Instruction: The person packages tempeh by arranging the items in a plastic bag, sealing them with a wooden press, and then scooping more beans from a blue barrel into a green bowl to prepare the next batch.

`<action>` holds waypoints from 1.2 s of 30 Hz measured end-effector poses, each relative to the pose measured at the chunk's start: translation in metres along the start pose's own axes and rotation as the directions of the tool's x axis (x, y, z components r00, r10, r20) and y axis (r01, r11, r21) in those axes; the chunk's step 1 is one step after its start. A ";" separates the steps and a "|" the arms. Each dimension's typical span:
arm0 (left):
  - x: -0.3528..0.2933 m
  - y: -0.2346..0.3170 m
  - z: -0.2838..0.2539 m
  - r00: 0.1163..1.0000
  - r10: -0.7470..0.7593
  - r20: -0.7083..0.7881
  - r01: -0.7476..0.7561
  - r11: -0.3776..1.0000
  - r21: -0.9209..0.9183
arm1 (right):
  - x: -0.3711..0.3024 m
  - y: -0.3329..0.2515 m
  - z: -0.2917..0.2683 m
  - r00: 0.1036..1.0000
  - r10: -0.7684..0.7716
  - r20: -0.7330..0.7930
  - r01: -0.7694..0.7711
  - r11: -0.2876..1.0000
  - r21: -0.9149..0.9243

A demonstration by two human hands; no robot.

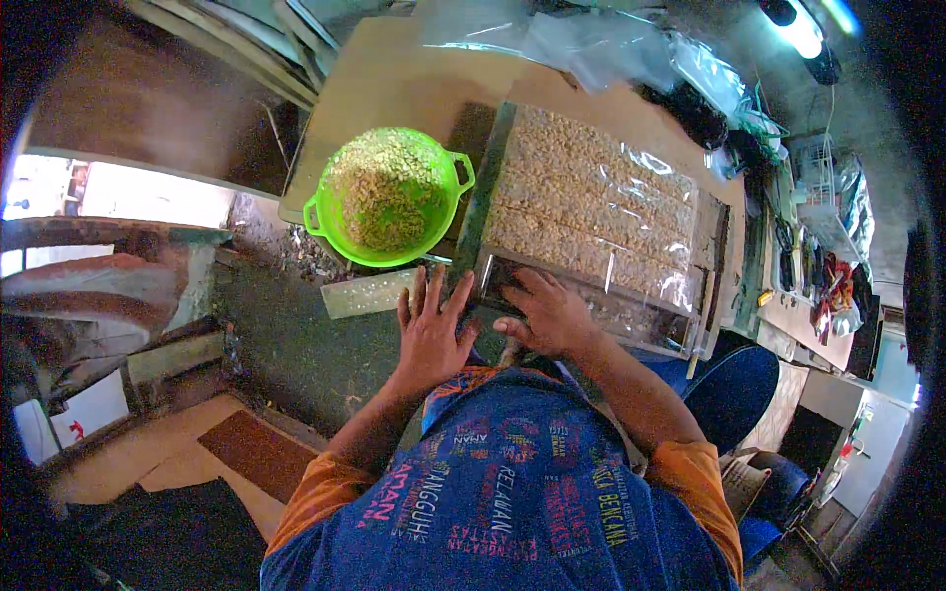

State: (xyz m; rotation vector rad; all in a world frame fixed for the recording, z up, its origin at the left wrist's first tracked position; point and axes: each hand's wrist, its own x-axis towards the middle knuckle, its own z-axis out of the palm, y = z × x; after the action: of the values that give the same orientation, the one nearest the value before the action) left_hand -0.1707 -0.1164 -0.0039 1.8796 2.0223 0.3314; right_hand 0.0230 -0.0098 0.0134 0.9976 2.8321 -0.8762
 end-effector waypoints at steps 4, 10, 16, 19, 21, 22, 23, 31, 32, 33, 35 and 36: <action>0.000 0.001 0.000 1.000 -0.002 -0.007 0.002 1.000 0.005 | -0.014 0.006 -0.005 0.994 0.090 0.058 -0.091 0.996 0.011; -0.002 0.006 -0.001 0.995 0.030 -0.096 -0.029 1.000 0.009 | -0.057 0.020 0.003 0.960 0.126 -0.249 -0.119 0.992 0.045; -0.005 0.029 0.002 0.921 0.279 -0.272 -0.316 0.944 -0.100 | -0.099 0.034 0.002 0.850 0.425 -0.312 -0.411 0.905 0.114; 0.019 0.062 0.006 0.901 0.432 -0.041 -0.430 0.874 -0.227 | -0.117 0.041 0.005 0.813 0.463 -0.352 -0.467 0.881 0.082; 0.036 0.087 0.012 0.870 0.493 -0.004 -0.481 0.847 -0.225 | -0.127 0.044 0.006 0.772 0.433 -0.465 -0.452 0.888 0.077; 0.044 0.097 0.020 0.844 0.535 0.048 -0.514 0.830 -0.215 | -0.133 0.044 0.006 0.766 0.440 -0.469 -0.457 0.886 0.084; 0.051 0.105 0.028 0.812 0.576 0.099 -0.548 0.809 -0.211 | -0.142 0.044 0.003 0.751 0.442 -0.490 -0.447 0.887 0.116; 0.081 0.138 0.071 0.678 0.668 0.307 -0.639 0.742 -0.204 | -0.231 0.059 0.004 0.538 0.576 -0.615 -0.479 0.809 0.339; 0.082 0.144 0.069 0.670 0.666 0.327 -0.643 0.741 -0.192 | -0.243 0.062 0.008 0.493 0.658 -0.569 -0.556 0.742 0.375; 0.083 0.149 0.068 0.664 0.663 0.346 -0.647 0.741 -0.179 | -0.253 0.065 0.013 0.483 0.665 -0.570 -0.560 0.735 0.383; 0.085 0.160 0.070 0.631 0.697 0.341 -0.676 0.709 -0.201 | -0.268 0.073 0.023 0.364 0.724 -0.587 -0.546 0.676 0.495; 0.085 0.164 0.070 0.607 0.724 0.328 -0.696 0.683 -0.222 | -0.272 0.077 0.028 0.318 0.715 -0.622 -0.534 0.678 0.505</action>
State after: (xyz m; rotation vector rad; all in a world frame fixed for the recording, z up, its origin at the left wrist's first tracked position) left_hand 0.0035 -0.0221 -0.0098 2.4022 0.9041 0.1861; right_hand 0.2795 -0.1314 0.0031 2.9102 2.3068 -0.7071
